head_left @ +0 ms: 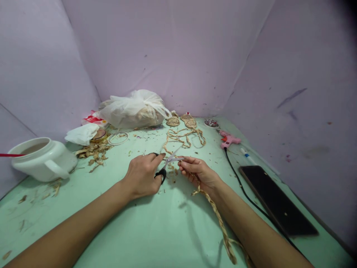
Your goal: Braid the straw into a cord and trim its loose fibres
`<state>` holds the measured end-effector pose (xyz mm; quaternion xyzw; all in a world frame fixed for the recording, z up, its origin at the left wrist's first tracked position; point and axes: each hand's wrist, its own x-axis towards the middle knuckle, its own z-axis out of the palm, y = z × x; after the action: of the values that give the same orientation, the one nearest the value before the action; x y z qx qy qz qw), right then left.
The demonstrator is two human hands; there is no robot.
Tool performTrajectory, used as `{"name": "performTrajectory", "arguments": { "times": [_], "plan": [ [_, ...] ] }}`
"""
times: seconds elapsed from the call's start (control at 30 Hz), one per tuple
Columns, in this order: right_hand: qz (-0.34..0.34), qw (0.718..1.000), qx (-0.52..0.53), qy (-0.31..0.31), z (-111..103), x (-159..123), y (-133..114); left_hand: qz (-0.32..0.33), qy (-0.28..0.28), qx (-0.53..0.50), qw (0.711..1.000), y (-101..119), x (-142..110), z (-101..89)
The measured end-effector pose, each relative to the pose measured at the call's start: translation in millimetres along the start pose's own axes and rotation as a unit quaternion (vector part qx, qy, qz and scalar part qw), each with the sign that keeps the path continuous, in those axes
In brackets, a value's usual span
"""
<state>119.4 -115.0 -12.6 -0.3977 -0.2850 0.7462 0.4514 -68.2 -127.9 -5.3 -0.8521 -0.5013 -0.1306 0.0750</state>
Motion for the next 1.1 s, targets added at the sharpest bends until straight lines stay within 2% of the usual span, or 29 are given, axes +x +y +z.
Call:
{"name": "performTrajectory", "arguments": {
  "times": [0.17,0.23,0.37,0.47,0.57,0.63,0.7,0.87,0.93,1.03,1.1],
  "plan": [
    [0.012,0.996,-0.016,-0.088,-3,-4,-2,-0.005,-0.008,0.003,1.000,-3,1,1.4],
    [0.022,0.994,-0.034,-0.098,-1,-6,-2,-0.010,-0.009,-0.002,1.000,-4,2,1.9],
    [0.027,0.995,-0.072,-0.064,3,-7,1,-0.016,-0.010,-0.006,1.000,-5,2,2.2],
    [0.031,0.995,-0.095,-0.008,3,-4,4,-0.020,-0.014,-0.015,1.000,-5,2,1.9],
    [0.004,0.996,-0.068,0.054,1,1,5,-0.005,-0.008,-0.030,0.999,-5,1,1.6],
    [-0.008,0.997,-0.043,0.070,0,3,4,0.018,-0.009,-0.031,0.999,-3,1,2.0],
    [-0.010,0.998,-0.026,0.054,0,2,3,0.038,-0.020,-0.023,0.999,-2,0,2.8],
    [-0.003,0.996,-0.043,-0.076,0,-1,2,0.040,-0.031,-0.007,0.999,-1,1,3.2],
    [-0.008,0.996,-0.047,-0.073,-1,-1,3,0.045,-0.032,-0.009,0.998,-1,0,2.5],
    [-0.012,0.998,-0.049,-0.030,-3,1,3,0.050,-0.030,-0.019,0.998,-1,-1,2.3],
    [-0.011,0.999,-0.050,-0.003,-4,2,2,0.028,-0.022,-0.057,0.998,-2,0,3.2]
  ]
}}
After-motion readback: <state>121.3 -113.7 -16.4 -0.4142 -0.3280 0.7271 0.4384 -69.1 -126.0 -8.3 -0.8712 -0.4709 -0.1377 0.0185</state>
